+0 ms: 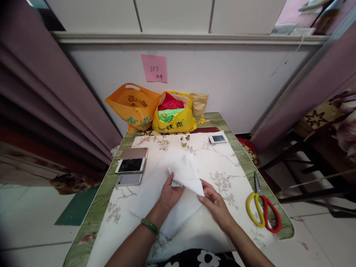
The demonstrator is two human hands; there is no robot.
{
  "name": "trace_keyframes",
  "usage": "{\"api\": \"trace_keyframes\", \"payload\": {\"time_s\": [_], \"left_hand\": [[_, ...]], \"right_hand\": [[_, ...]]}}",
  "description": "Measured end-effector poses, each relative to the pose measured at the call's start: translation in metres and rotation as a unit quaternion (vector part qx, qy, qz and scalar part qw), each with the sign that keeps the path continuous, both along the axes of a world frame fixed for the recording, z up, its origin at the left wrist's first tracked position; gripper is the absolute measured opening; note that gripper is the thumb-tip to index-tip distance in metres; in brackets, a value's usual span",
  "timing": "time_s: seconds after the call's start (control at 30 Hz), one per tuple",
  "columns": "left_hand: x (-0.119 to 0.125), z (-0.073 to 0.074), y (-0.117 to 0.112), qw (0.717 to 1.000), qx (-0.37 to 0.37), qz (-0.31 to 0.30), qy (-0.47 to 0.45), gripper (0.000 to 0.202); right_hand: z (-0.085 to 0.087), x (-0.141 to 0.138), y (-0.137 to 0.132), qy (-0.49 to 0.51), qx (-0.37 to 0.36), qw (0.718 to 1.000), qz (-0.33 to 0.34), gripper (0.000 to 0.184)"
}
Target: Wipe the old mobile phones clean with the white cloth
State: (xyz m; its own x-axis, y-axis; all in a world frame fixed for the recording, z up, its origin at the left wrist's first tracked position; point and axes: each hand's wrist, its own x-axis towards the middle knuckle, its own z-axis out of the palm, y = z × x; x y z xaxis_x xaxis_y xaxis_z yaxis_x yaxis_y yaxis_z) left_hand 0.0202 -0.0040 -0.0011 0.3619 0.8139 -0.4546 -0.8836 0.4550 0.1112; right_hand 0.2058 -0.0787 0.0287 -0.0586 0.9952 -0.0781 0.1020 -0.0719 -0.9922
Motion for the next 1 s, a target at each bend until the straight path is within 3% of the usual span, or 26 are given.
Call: {"api": "trace_keyframes", "payload": {"time_s": [0.17,0.23,0.3,0.37,0.43,0.5,0.57,0.63,0.77,0.83,0.93,1.0], "left_hand": [[0.002,0.001,0.0,1.0,0.006,-0.002,0.007,0.036],[0.002,0.002,0.0,1.0,0.003,0.002,0.018,0.035],[0.003,0.003,-0.001,1.0,-0.004,0.007,0.029,0.034],[0.004,0.004,-0.001,0.999,-0.012,0.016,0.041,0.033],[0.004,0.005,-0.001,0.999,-0.017,0.018,0.048,0.033],[0.004,0.005,-0.001,0.999,-0.015,0.01,0.047,0.035],[0.003,0.005,-0.003,0.999,-0.013,0.006,0.051,0.037],[0.002,0.004,-0.004,0.997,-0.025,0.006,0.067,0.038],[0.0,0.001,-0.006,0.996,-0.039,-0.014,0.084,0.037],[-0.001,0.0,-0.005,0.997,-0.023,-0.012,0.076,0.038],[-0.001,0.001,-0.003,0.998,0.012,-0.01,0.057,0.041],[-0.001,0.002,-0.003,0.998,0.037,-0.007,0.043,0.043]], "right_hand": [[0.005,-0.013,-0.003,0.143,-0.092,0.985,-0.008,0.027],[0.003,-0.011,-0.007,0.126,-0.092,0.988,-0.002,0.045],[0.002,-0.004,-0.012,0.048,-0.087,0.995,0.013,0.064],[0.005,0.004,-0.017,-0.095,-0.069,0.993,0.032,0.051],[0.011,0.011,-0.023,-0.271,-0.032,0.961,0.042,0.027],[0.021,0.012,-0.031,-0.411,0.01,0.91,0.05,0.021],[0.031,0.01,-0.041,-0.472,0.038,0.879,0.065,0.02],[0.039,0.006,-0.053,-0.454,0.054,0.881,0.123,0.023],[0.047,0.003,-0.066,-0.314,0.103,0.893,0.306,0.019],[0.046,0.004,-0.056,-0.275,0.133,0.913,0.269,0.02],[0.035,0.001,-0.019,-0.242,0.148,0.956,0.072,0.031],[0.022,-0.01,0.015,-0.257,0.173,0.951,-0.01,0.031]]}}
